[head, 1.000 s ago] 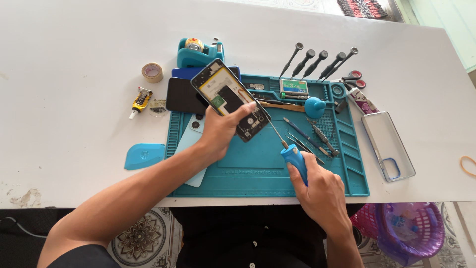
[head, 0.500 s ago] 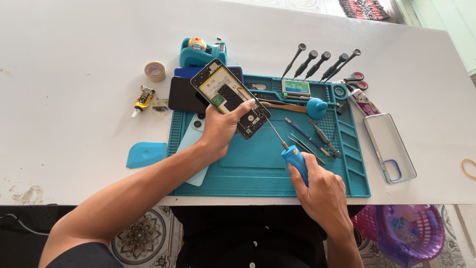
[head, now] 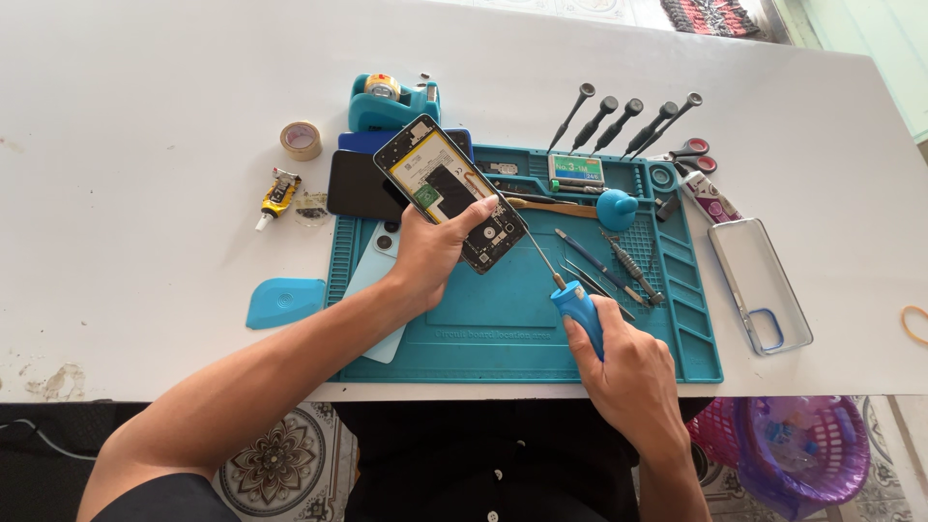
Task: The person uses a blue electric screwdriver to remove screws from a disassembled smartphone on a teal work mat. They switch to tweezers to handle small components, then resume using the screwdriver to continue disassembly. The phone remains open with internal parts exposed throughout the clip.
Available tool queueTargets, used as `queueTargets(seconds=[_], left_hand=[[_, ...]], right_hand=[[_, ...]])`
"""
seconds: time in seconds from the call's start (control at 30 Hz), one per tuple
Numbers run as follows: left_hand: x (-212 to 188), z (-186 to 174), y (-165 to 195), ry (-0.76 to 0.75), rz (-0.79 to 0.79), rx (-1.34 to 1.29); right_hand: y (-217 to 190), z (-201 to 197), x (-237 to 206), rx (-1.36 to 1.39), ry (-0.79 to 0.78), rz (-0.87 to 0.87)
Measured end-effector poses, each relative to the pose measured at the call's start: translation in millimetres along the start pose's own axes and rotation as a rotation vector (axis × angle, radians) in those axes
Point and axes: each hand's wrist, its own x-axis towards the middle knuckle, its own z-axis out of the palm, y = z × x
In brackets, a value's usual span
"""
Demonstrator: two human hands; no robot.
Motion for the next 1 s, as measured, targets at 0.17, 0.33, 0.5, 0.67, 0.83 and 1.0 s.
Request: queueTargets(seconds=[0.17, 0.33, 0.5, 0.67, 0.83, 1.0], left_hand=[[-0.3, 0.1, -1.7, -0.008, 0.009, 0.042], [-0.9, 0.1, -3.0, -0.016, 0.018, 0.095], [-1.2, 1.0, -4.3, -0.037, 0.045, 0.120], [-1.8, 0.6, -4.5, -0.049, 0.024, 0.137], [-1.4, 0.2, -5.1, -0.074, 0.024, 0.134], [-1.0, -0.1, -5.6, -0.092, 0.026, 0.138]], right_hand=[[0.3, 0.6, -0.5, -0.012, 0.003, -0.001], [0.1, 1.0, -0.3, -0.011, 0.006, -0.007], [0.6, 0.4, 0.2, -0.011, 0.004, -0.009], [0.9, 0.5, -0.6, -0.018, -0.001, -0.003], [0.7, 1.0, -0.9, -0.011, -0.007, 0.020], [0.4, 0.9, -1.2, -0.010, 0.010, -0.002]])
